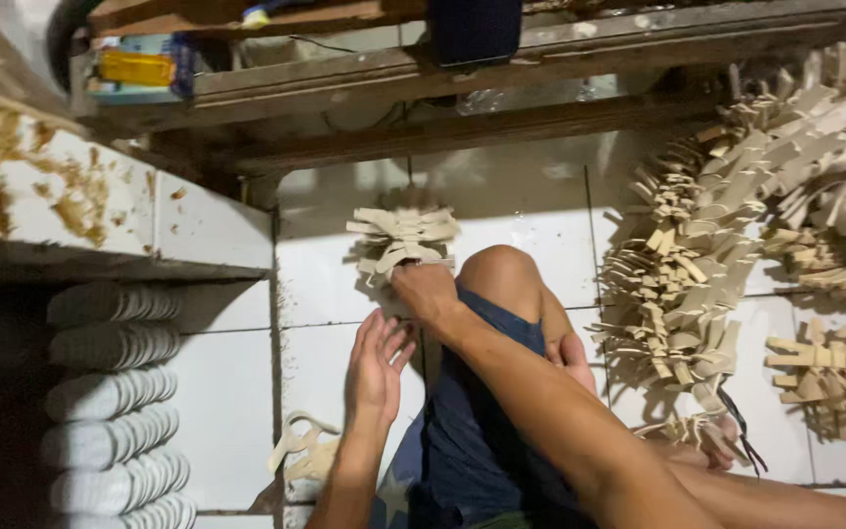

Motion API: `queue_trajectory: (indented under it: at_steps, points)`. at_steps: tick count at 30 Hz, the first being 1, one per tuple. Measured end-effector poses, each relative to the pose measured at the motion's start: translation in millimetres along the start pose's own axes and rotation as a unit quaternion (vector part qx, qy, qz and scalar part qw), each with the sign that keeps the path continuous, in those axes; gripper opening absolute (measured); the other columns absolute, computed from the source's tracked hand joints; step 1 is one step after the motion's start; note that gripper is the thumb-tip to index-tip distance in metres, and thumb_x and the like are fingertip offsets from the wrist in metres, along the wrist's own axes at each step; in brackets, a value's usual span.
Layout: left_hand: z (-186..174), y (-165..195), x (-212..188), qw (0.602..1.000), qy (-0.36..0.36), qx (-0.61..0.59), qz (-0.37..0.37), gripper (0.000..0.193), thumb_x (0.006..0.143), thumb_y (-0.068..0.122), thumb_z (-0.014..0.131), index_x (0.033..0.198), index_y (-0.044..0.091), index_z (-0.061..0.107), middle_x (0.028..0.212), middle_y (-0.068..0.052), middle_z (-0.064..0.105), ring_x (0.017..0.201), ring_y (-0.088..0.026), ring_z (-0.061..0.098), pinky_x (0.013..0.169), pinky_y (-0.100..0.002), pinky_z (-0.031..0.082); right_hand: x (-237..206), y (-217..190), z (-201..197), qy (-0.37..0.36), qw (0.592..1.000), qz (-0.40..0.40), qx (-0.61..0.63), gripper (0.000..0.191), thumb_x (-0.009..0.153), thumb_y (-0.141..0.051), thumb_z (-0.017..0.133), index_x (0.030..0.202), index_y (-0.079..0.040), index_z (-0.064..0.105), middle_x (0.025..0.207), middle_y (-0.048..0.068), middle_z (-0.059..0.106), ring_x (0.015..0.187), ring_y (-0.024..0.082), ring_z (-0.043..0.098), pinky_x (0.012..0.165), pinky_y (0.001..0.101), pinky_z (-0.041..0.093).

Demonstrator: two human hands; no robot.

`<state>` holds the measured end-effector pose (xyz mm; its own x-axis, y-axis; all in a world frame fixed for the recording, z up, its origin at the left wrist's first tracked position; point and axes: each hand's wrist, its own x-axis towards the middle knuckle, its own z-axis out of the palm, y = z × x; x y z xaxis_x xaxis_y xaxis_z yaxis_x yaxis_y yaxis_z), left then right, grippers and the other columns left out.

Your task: The person sits on the floor and assembles a decorative wreath by interlocking beige plastic pieces. They use scissors to trim the pieces and arrange them into a circular shape, occasionally adjusting the structure with both hands.

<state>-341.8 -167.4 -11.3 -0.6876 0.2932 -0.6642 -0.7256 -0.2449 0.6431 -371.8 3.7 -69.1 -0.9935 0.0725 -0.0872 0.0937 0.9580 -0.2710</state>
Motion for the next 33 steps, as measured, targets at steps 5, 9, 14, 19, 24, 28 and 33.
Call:
queue_trajectory:
  at_steps: [5,9,14,19,24,28,33]
  points:
    - [47,-7,40,0.999,0.012,-0.034,-0.005,0.100,0.084,0.042,0.070,0.161,0.020,0.011,0.164,-0.014,0.032,0.145,-0.034,0.032,0.113,-0.048,0.031,1,5,-12,-0.082,0.996,0.037,0.029,0.022,0.073,-0.027,0.076,0.088,-0.011,0.075,0.085,0.012,0.075,0.079,0.028,0.075,0.062,0.0410,0.058]
    - [87,-7,99,0.999,0.013,-0.003,-0.033,0.090,0.086,0.045,0.073,0.155,0.015,0.024,0.155,-0.009,0.043,0.141,-0.025,0.043,0.115,-0.044,0.038,21,8,-39,-0.092,0.993,0.050,0.061,0.022,0.088,-0.031,0.065,0.097,-0.013,0.075,0.097,0.014,0.076,0.087,0.030,0.075,0.071,0.0451,0.059]
    - [106,-10,154,0.986,-0.143,-0.055,-0.070,0.032,0.096,0.037,0.069,0.109,0.008,0.065,0.100,-0.009,0.071,0.094,-0.027,0.069,0.087,-0.044,0.058,-1,45,-75,-0.063,0.990,0.052,0.115,0.025,0.089,-0.021,0.065,0.111,-0.010,0.071,0.111,0.016,0.072,0.097,0.032,0.073,0.081,0.0437,0.058]
    - [129,-11,185,0.992,-0.100,-0.005,-0.072,0.036,0.094,0.039,0.067,0.117,0.012,0.065,0.117,-0.010,0.067,0.105,-0.030,0.066,0.090,-0.049,0.060,-78,41,-126,0.074,0.976,0.068,0.191,0.034,0.090,-0.010,0.066,0.124,-0.006,0.067,0.125,0.018,0.067,0.106,0.034,0.071,0.091,0.0423,0.056]
    - [142,1,169,0.991,-0.106,-0.062,-0.056,0.046,0.092,0.039,0.073,0.127,0.010,0.063,0.137,-0.013,0.062,0.127,-0.035,0.063,0.106,-0.057,0.051,-196,17,-150,0.312,0.900,0.031,0.304,0.035,0.095,-0.007,0.069,0.130,-0.004,0.065,0.122,0.016,0.070,0.113,0.033,0.071,0.101,0.0398,0.056]
    - [128,12,97,0.999,-0.020,0.025,-0.037,0.081,0.092,0.048,0.076,0.153,0.015,0.035,0.148,-0.024,0.044,0.128,-0.045,0.062,0.106,-0.053,0.052,-312,51,-141,0.355,0.878,0.124,0.296,0.021,0.099,-0.006,0.072,0.120,-0.002,0.070,0.111,0.013,0.074,0.101,0.025,0.074,0.090,0.0349,0.061]
    - [109,-17,9,0.960,0.047,0.210,0.179,0.079,0.104,0.033,0.075,0.158,0.011,0.021,0.147,-0.020,0.051,0.124,-0.028,0.059,0.094,-0.043,0.051,-434,152,-149,0.443,0.696,0.487,0.286,0.025,0.094,-0.016,0.071,0.114,0.000,0.073,0.096,0.011,0.077,0.087,0.019,0.071,0.080,0.0315,0.057]
